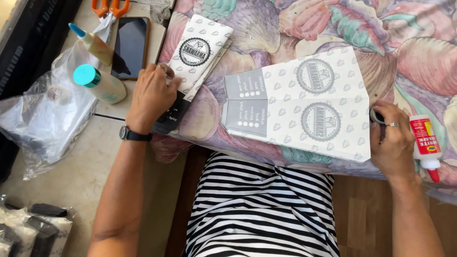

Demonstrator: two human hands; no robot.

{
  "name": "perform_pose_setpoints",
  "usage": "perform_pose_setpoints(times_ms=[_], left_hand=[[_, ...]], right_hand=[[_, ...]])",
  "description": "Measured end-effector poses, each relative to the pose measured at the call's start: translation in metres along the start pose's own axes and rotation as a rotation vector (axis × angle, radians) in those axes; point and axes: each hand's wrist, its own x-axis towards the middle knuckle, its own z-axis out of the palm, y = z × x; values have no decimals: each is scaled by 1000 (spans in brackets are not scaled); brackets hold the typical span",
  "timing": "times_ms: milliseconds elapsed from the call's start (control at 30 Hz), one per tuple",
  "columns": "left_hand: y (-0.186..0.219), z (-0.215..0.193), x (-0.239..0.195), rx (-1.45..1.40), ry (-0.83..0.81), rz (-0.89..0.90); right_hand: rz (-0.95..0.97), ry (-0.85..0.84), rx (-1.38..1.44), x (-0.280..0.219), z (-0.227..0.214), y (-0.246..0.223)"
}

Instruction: Folding and creasing printed paper sheets to assemble bags.

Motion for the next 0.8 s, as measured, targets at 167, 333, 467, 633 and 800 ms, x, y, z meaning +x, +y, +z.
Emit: perform_pose_setpoints(times_ms=[167, 333, 467, 633, 800], left_hand=[[32, -26, -19, 24, -102, -29], [48, -32, -20, -8, -134, -124], [44, -30, -18, -14, -151, -114], [55, -39, -24, -38, -201, -111], [97, -58, -49, -255, 18, 339]], right_hand=[[52, 8, -47, 1, -4, 6], [-4, 121, -9, 28, -29, -48], [-88, 39, 92, 45, -53, -69], [-140, -123, 184, 55, -68, -78], [43, -356, -218, 29, -74, -86]])
